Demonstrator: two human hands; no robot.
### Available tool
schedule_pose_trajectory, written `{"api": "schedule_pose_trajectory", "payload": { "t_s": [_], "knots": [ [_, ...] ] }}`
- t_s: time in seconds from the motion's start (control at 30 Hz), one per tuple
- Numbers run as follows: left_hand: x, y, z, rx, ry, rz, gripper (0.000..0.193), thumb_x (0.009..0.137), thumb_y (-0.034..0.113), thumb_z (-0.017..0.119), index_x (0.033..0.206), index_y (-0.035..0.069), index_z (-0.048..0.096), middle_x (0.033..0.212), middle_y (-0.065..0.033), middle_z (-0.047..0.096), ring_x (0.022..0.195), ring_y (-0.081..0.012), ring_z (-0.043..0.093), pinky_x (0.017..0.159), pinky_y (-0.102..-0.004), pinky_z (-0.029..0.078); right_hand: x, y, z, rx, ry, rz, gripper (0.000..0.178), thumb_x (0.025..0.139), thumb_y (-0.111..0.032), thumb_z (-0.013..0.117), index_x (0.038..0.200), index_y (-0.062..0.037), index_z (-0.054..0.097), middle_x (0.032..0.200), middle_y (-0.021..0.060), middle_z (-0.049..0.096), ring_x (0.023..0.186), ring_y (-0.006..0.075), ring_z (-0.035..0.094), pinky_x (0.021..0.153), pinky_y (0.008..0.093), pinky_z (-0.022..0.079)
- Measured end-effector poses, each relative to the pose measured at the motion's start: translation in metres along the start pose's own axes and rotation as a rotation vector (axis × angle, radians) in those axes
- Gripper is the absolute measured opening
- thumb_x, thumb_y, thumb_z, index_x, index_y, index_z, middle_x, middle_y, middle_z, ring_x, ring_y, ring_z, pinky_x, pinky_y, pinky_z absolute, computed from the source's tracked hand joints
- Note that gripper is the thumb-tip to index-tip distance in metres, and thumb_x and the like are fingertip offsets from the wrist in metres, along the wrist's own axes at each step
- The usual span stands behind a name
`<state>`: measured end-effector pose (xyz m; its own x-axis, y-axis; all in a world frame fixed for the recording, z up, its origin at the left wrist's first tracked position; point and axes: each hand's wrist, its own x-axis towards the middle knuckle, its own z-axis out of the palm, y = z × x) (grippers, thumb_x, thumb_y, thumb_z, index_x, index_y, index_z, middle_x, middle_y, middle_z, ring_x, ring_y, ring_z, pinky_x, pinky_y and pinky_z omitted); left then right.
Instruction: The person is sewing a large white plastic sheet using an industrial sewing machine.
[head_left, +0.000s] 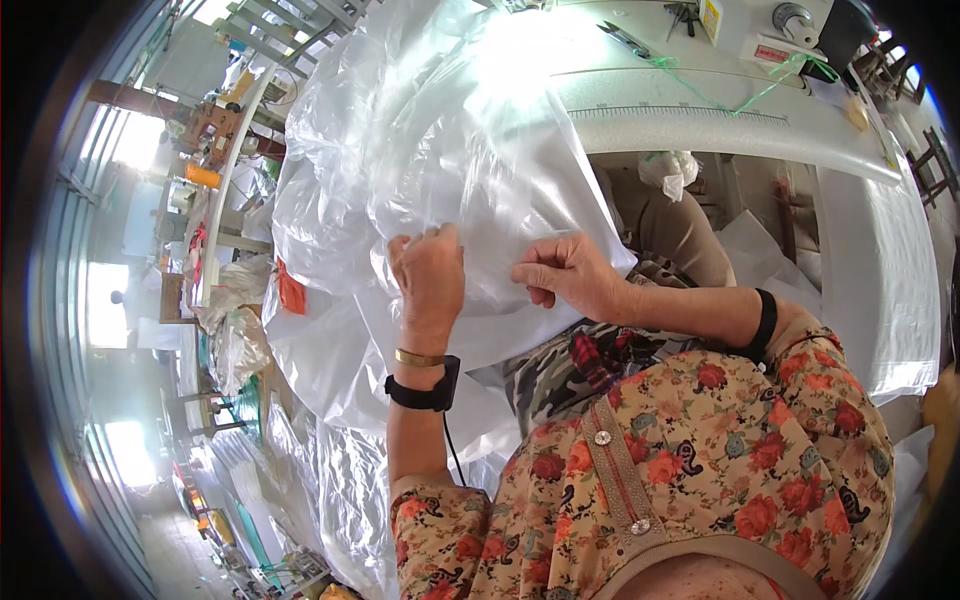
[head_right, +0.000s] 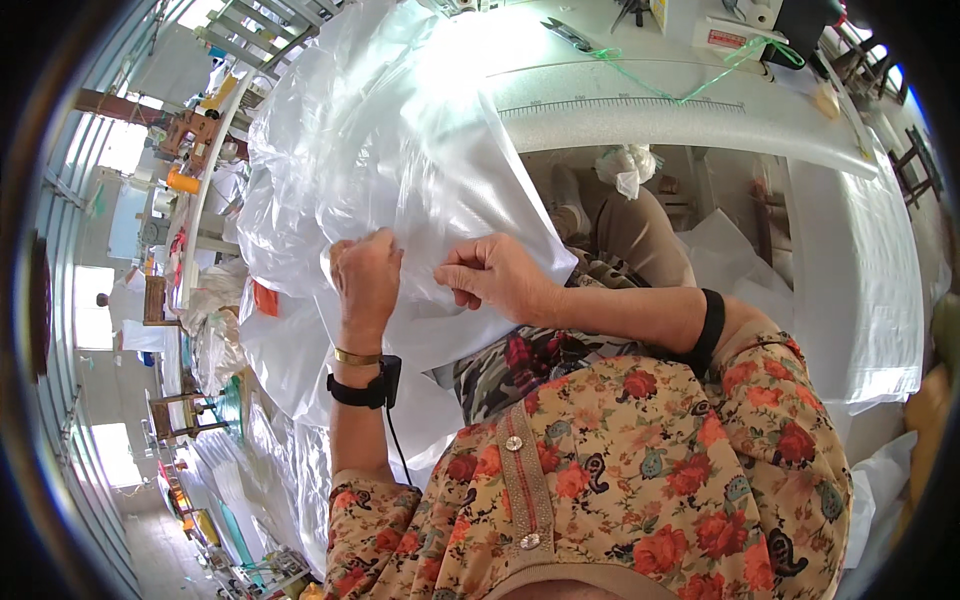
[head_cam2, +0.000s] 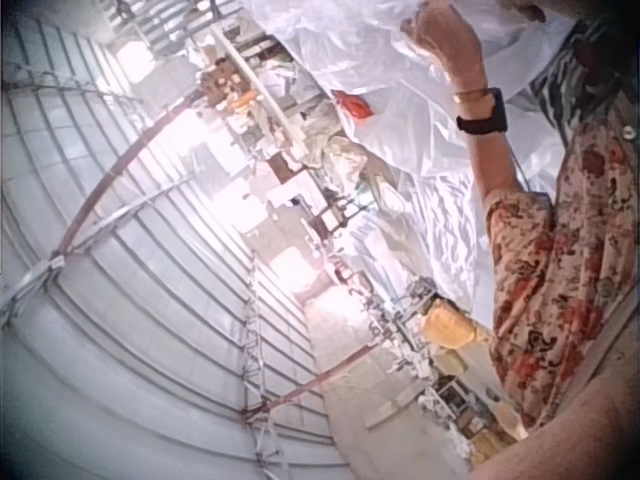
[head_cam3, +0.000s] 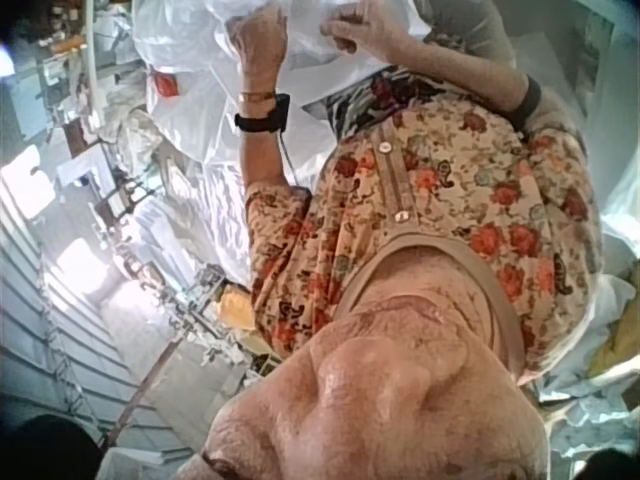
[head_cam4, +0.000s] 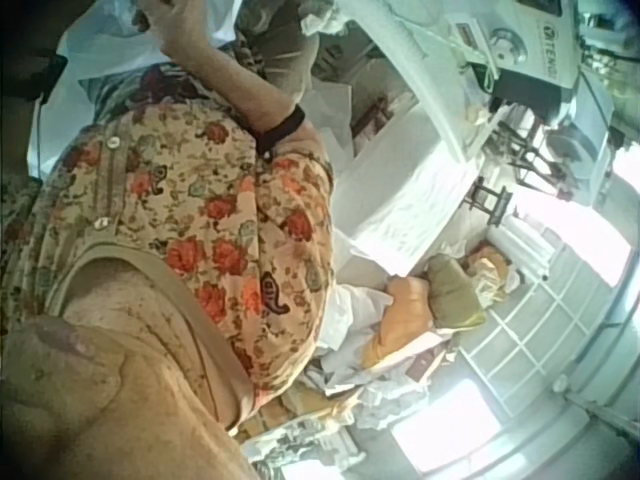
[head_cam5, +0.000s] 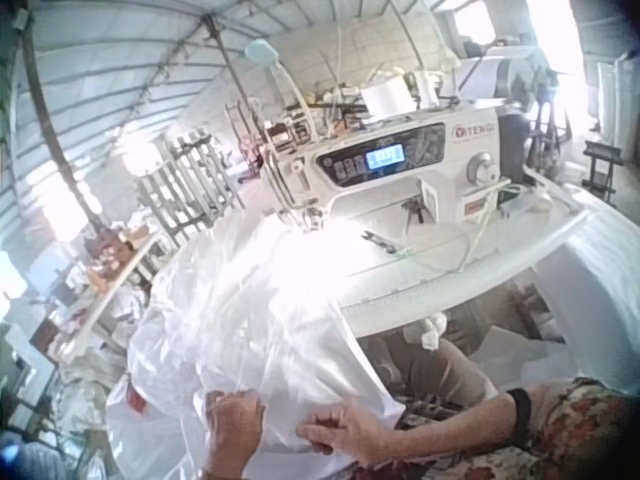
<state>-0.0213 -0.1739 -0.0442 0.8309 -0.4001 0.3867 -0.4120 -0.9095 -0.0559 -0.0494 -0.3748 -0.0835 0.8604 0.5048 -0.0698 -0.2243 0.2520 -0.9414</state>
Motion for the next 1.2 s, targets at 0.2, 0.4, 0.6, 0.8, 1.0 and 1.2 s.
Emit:
{"api": "schedule_pose_trajectory", "payload": {
  "t_s": [0.2,0.4,0.6,0.8,1.0,1.2],
  "knots": [
    [0.025,0.042,-0.015,-0.506,0.1,-0.057,0.02,0.081,0.018,0.07,0.09,0.001,0.065,0.068,-0.0089,0.062,0.056,-0.0209,0.056,0.055,-0.032,0.043,-0.003,0.002,0.005,-0.116,0.013,-0.109,0.015,0.092,-0.014,0.06,0.085,-0.001,0.063,0.072,0.0004,0.061,0.063,0.0084,0.056,0.057,0.0247,0.046],
    [0.032,0.049,0.005,-0.767,-0.26,-0.328,0.022,0.082,0.019,0.07,0.088,-0.001,0.065,0.056,-0.005,0.053,0.051,-0.0069,0.045,0.048,-0.0272,0.039,-0.003,0.003,-0.007,-0.668,-0.09,-0.508,0.01,0.087,-0.011,0.061,0.089,-0.0014,0.063,0.087,0.0103,0.065,0.077,0.0275,0.063,0.068,0.0362,0.049],
    [0.025,0.057,0.01,-0.733,-0.011,-0.263,0.026,0.081,0.023,0.073,0.082,-0.001,0.062,0.06,-0.0071,0.055,0.053,-0.0143,0.05,0.051,-0.028,0.041,-0.014,-0.01,-0.033,-0.809,-0.144,-0.562,0.014,0.086,-0.017,0.063,0.089,-0.0026,0.063,0.091,0.0111,0.064,0.082,0.0313,0.063,0.073,0.0396,0.049],
    [0.027,0.07,0.01,-0.561,-0.121,-0.26,0.027,0.081,0.026,0.068,0.079,0.001,0.058,0.063,-0.0141,0.058,0.061,-0.0317,0.06,0.054,-0.0381,0.043,-0.013,-0.007,-0.027,-1.013,-0.225,-0.701,0.017,0.084,-0.021,0.066,0.082,-0.0041,0.061,0.086,0.0091,0.062,0.093,0.0267,0.058,0.089,0.0429,0.042],
    [0.025,0.066,0.027,-0.381,-0.19,-0.205,0.016,0.081,0.018,0.064,0.079,0.003,0.058,0.064,-0.0125,0.061,0.061,-0.032,0.06,0.057,-0.038,0.045,-0.02,-0.008,-0.032,-0.945,-0.486,-0.699,0.02,0.081,-0.022,0.069,0.081,-0.0034,0.061,0.082,0.0083,0.062,0.086,0.0286,0.059,0.083,0.0415,0.046],
    [0.016,0.069,0.015,-0.659,0.102,-0.22,0.008,0.087,0.009,0.059,0.091,0.002,0.061,0.079,-0.0132,0.064,0.059,-0.0266,0.058,0.057,-0.0341,0.045,-0.018,0.003,-0.051,-0.35,0.326,-0.183,0.028,0.09,-0.021,0.062,0.104,0.0032,0.061,0.085,0.009,0.065,0.069,0.0132,0.063,0.058,0.0266,0.047]
  ]
}}
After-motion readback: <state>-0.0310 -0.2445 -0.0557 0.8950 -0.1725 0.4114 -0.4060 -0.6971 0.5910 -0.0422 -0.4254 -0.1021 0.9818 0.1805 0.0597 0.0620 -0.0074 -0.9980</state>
